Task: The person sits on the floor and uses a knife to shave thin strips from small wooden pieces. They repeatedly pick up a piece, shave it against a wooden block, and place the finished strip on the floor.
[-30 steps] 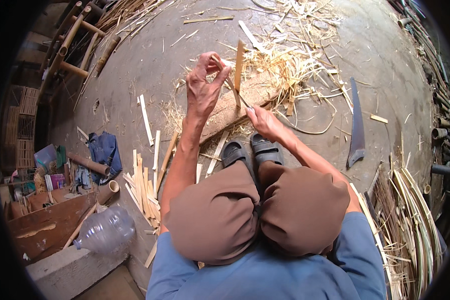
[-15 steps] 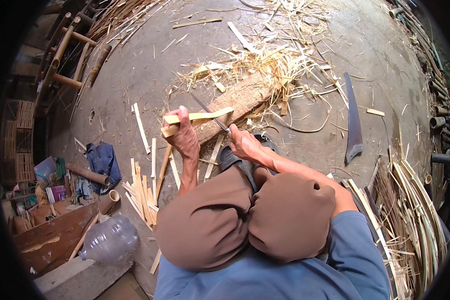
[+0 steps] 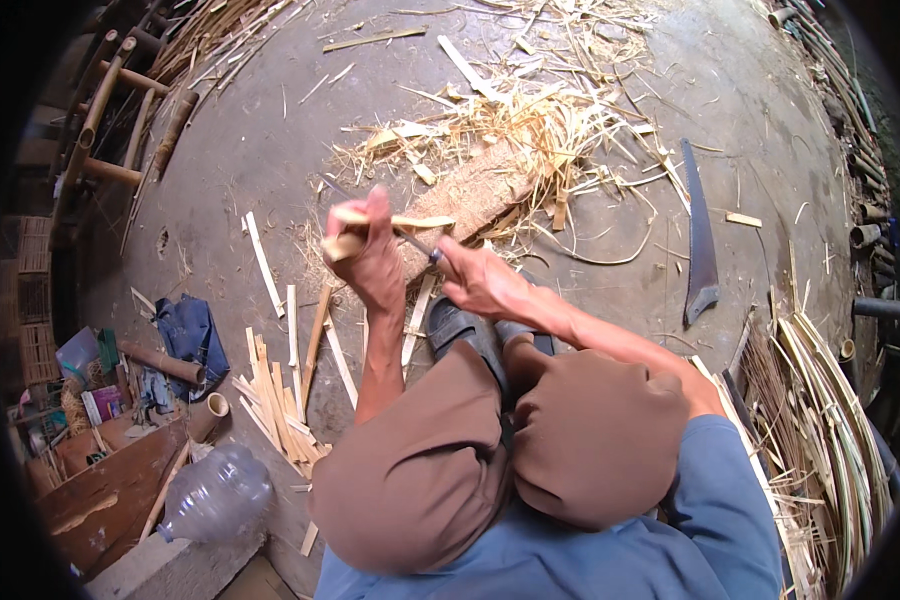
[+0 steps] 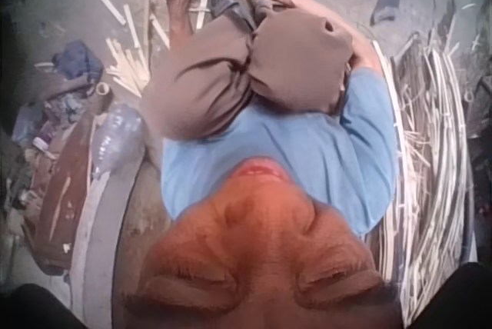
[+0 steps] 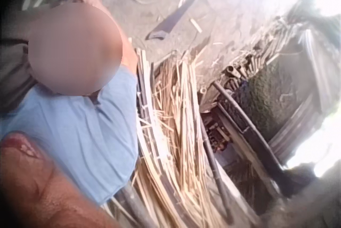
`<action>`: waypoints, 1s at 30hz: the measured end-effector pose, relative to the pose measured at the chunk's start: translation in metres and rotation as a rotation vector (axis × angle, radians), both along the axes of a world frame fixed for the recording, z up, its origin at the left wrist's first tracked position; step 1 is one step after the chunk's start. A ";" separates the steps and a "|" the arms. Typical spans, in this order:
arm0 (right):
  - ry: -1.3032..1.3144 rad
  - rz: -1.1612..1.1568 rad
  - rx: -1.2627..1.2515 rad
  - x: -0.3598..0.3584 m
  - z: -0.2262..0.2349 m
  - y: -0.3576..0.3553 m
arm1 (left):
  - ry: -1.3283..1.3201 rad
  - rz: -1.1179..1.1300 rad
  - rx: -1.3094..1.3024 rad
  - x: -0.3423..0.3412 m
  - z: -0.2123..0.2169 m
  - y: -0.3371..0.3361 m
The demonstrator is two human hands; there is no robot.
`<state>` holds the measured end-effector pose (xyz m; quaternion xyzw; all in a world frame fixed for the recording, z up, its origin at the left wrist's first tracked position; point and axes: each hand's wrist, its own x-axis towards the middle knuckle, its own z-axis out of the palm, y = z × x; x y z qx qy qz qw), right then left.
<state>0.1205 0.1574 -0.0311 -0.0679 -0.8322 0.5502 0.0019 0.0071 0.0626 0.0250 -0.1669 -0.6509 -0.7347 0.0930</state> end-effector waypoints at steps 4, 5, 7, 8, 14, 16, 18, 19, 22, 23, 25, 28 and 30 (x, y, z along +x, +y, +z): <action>-0.147 -0.086 0.120 -0.018 -0.070 0.060 | 0.247 -0.038 -0.357 -0.038 0.013 0.052; -0.332 -0.062 0.035 -0.026 -0.033 0.059 | 0.300 -0.018 -0.479 -0.061 0.003 0.053; -0.337 -0.025 0.132 -0.029 -0.041 0.065 | 0.193 -0.100 -0.400 -0.078 0.018 0.079; -0.325 -0.023 0.132 -0.034 -0.043 0.073 | 0.143 -0.104 -0.444 -0.081 0.023 0.089; -0.205 -0.127 0.384 -0.035 -0.055 0.076 | 0.153 -0.063 -0.462 -0.082 0.016 0.109; -0.146 -0.098 0.321 -0.033 -0.049 0.077 | 0.139 -0.060 -0.454 -0.082 0.016 0.106; -0.233 -0.069 0.127 -0.029 -0.038 0.075 | 0.104 -0.082 -0.492 -0.078 0.018 0.102; -0.234 -0.126 0.070 -0.030 -0.022 0.067 | 0.120 -0.079 -0.477 -0.074 0.022 0.099; -0.279 -0.130 -0.006 -0.033 -0.019 0.058 | 0.161 -0.070 -0.438 -0.061 0.022 0.093; -0.324 -0.129 0.012 -0.023 -0.043 0.057 | 0.179 -0.077 -0.430 -0.057 0.019 0.095; -0.165 -0.157 0.008 -0.009 -0.073 0.049 | 0.230 -0.083 -0.413 -0.053 0.021 0.096; -0.235 -0.162 0.190 -0.016 -0.087 0.061 | 0.117 -0.071 -0.438 -0.062 0.023 0.104; -0.196 -0.165 0.355 -0.018 -0.088 0.063 | 0.164 0.011 -0.418 -0.070 0.016 0.099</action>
